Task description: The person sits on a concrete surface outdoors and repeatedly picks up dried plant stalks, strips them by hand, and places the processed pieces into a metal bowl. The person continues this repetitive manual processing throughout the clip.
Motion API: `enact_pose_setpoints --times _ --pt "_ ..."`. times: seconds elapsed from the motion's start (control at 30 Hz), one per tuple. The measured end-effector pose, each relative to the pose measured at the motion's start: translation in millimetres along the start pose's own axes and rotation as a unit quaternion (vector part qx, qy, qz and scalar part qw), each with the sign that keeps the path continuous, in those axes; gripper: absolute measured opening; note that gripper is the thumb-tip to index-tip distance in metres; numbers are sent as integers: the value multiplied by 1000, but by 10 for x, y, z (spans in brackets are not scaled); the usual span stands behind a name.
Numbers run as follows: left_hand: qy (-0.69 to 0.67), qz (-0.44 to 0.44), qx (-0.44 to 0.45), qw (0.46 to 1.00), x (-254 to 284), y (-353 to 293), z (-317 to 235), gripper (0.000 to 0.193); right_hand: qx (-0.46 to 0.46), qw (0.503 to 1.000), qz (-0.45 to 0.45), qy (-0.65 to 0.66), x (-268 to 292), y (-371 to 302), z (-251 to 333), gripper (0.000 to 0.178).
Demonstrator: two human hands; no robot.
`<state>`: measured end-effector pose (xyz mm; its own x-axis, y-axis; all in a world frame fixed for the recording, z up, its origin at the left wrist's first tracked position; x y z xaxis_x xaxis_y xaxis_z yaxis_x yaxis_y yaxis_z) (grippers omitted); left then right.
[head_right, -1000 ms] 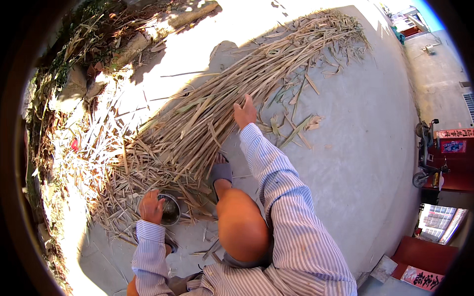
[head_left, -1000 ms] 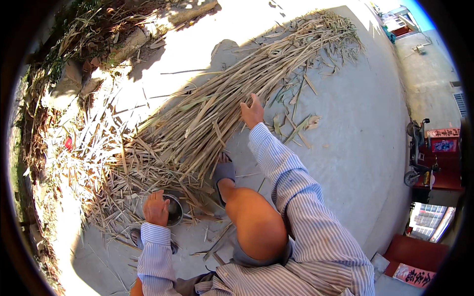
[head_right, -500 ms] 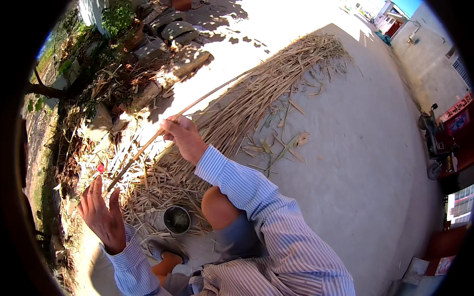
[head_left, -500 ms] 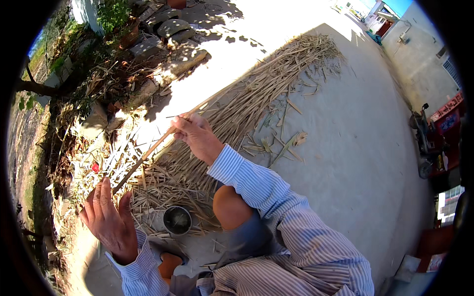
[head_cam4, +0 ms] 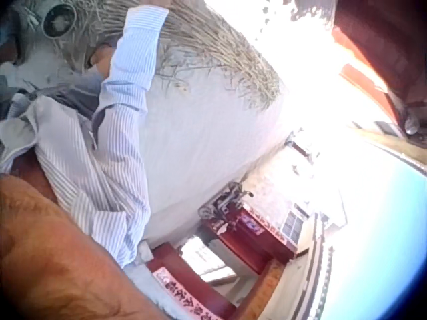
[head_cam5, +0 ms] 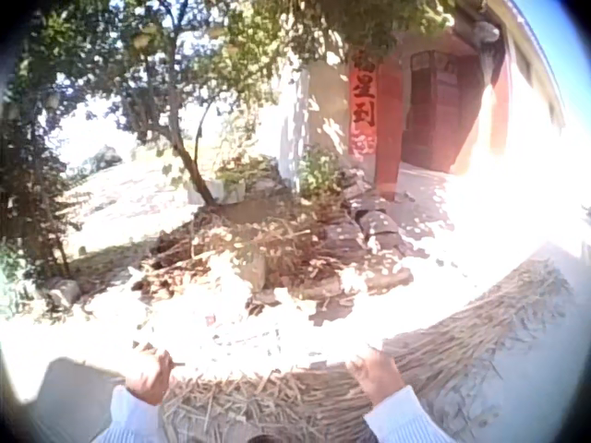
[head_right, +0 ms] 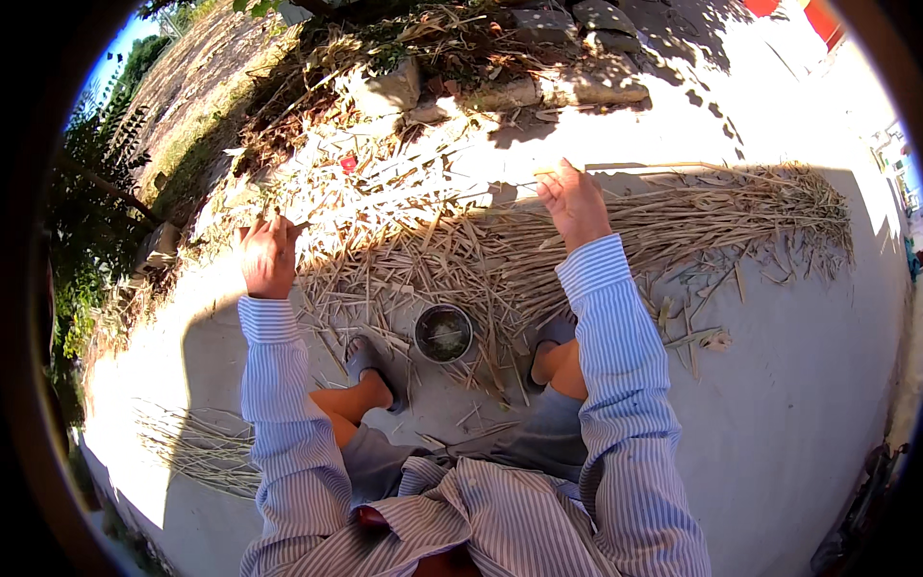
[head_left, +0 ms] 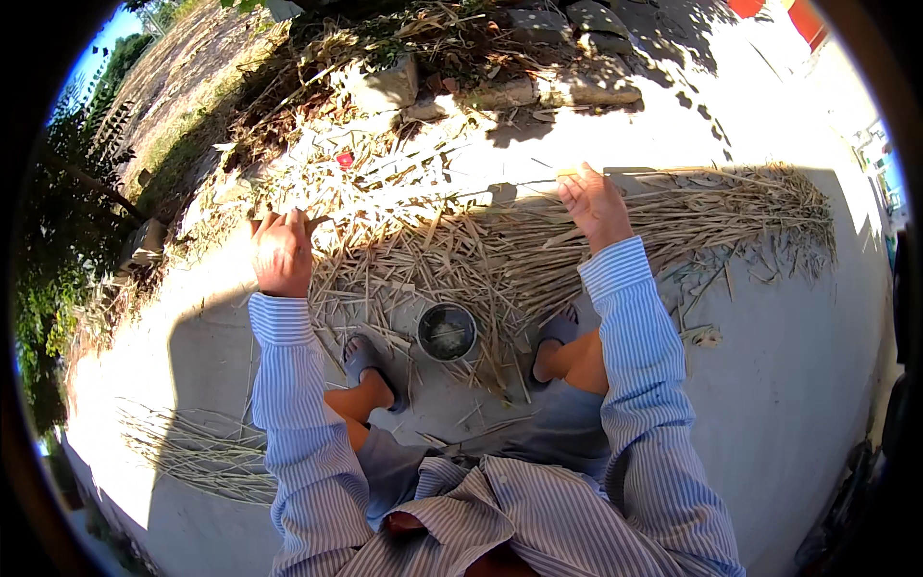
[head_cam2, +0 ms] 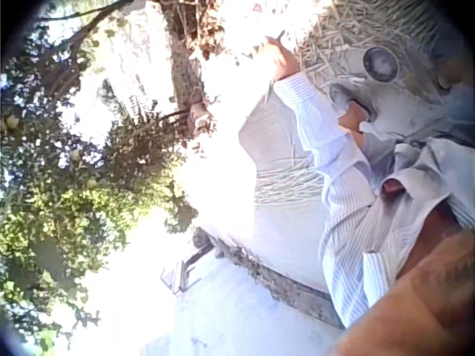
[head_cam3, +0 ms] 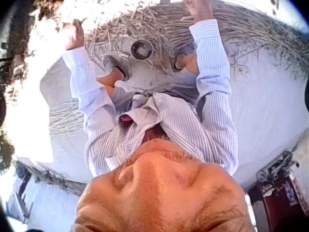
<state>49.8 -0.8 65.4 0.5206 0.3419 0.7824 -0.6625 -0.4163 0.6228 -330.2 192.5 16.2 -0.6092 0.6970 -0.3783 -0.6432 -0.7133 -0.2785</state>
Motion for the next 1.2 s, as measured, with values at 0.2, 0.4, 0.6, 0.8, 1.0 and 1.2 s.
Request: enact_pose_setpoints --times 0.2,0.4,0.6,0.8,1.0,1.2 --pt "-83 53 -15 995 -255 122 -549 16 -14 994 61 -87 -643 -240 -396 35" --pt "-200 -12 -50 979 -238 227 -547 20 -31 992 114 -51 -810 -248 -492 32" --pt "-265 -52 -9 963 -272 200 -501 18 -28 994 59 -89 -897 -266 -499 30" --pt "-132 -20 -62 989 -375 231 -745 33 -69 988 72 -121 -1118 -328 -659 29" --pt "-372 -137 10 918 -410 350 -797 13 -93 986 66 -125 -1134 -306 -813 28" --pt "-385 -92 225 890 -82 292 -54 13 -92 987 57 -120 -1131 -208 -874 26"
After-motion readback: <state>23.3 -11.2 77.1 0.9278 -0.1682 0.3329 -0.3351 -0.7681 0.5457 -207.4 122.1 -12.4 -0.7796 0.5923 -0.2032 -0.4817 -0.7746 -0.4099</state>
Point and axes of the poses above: each hand's wrist, its own y-axis towards the middle knuckle, its own x-axis out of the back of the hand, z = x × y, the point moved 1 cm from there along y, towards the middle knuckle, and after that the axes turned 11 degrees about -y, right-handed, at the moved point
